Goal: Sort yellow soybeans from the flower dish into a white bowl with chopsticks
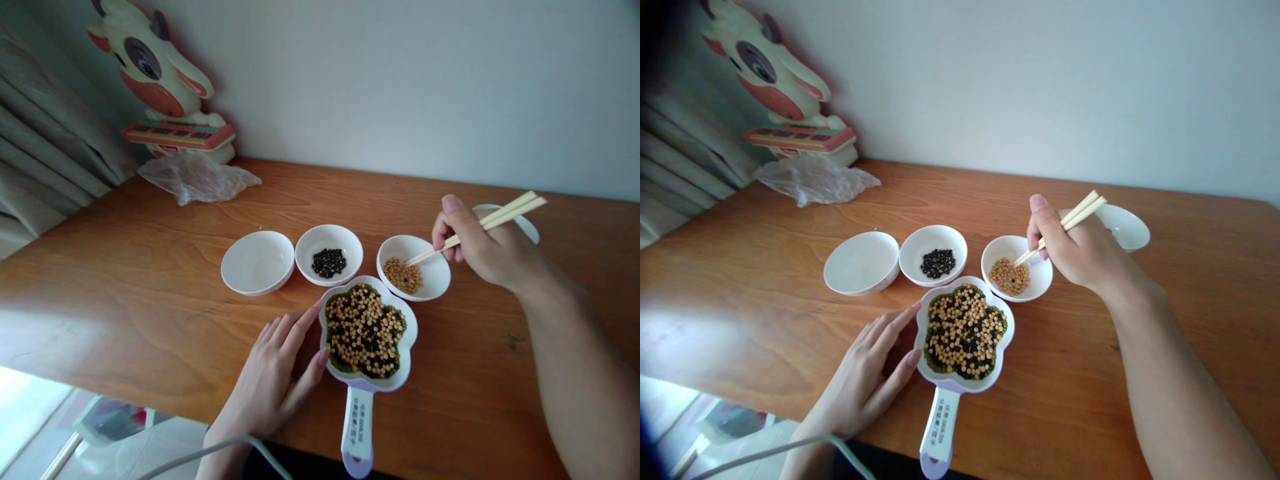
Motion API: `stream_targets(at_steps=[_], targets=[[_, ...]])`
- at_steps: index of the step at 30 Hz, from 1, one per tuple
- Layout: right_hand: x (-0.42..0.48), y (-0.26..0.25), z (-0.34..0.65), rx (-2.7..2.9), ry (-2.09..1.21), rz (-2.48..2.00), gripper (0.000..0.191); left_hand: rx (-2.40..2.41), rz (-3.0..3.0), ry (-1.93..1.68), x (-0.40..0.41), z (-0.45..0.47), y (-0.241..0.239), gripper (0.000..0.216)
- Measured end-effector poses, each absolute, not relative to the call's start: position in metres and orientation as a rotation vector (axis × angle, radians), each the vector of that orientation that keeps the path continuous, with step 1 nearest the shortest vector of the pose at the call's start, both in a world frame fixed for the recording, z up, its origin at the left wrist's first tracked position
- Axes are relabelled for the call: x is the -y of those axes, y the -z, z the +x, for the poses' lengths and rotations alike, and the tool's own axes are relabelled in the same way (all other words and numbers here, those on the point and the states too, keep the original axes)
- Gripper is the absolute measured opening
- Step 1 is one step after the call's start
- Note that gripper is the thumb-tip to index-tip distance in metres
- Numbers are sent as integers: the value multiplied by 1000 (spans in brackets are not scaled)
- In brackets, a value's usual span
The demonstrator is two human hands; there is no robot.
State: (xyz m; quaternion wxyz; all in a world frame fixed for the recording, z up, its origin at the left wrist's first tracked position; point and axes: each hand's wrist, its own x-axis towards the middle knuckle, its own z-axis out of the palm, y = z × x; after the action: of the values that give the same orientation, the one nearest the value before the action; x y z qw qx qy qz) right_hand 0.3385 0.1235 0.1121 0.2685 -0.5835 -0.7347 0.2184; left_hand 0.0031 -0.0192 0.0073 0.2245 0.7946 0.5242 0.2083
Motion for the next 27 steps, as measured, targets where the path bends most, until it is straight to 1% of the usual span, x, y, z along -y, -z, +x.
stream_targets(at_steps=[2,7,12,16,22,27], targets=[[-123,-113,340,1959,-649,-1550,71,-1448,2190,-576,19,3,-7,68],[-119,-115,335,1966,-598,-1531,66,-1454,2178,-570,19,3,-7,68],[-116,-118,329,1992,-709,-1514,69,-1451,2179,-572,20,3,-7,68],[-113,-121,326,1987,-764,-1435,68,-1444,2176,-566,20,3,-7,68],[-110,-120,336,2063,-642,-1528,67,-1449,2178,-570,19,3,-6,67],[-108,-124,333,2036,-724,-1418,66,-1459,2183,-576,20,2,-6,67]])
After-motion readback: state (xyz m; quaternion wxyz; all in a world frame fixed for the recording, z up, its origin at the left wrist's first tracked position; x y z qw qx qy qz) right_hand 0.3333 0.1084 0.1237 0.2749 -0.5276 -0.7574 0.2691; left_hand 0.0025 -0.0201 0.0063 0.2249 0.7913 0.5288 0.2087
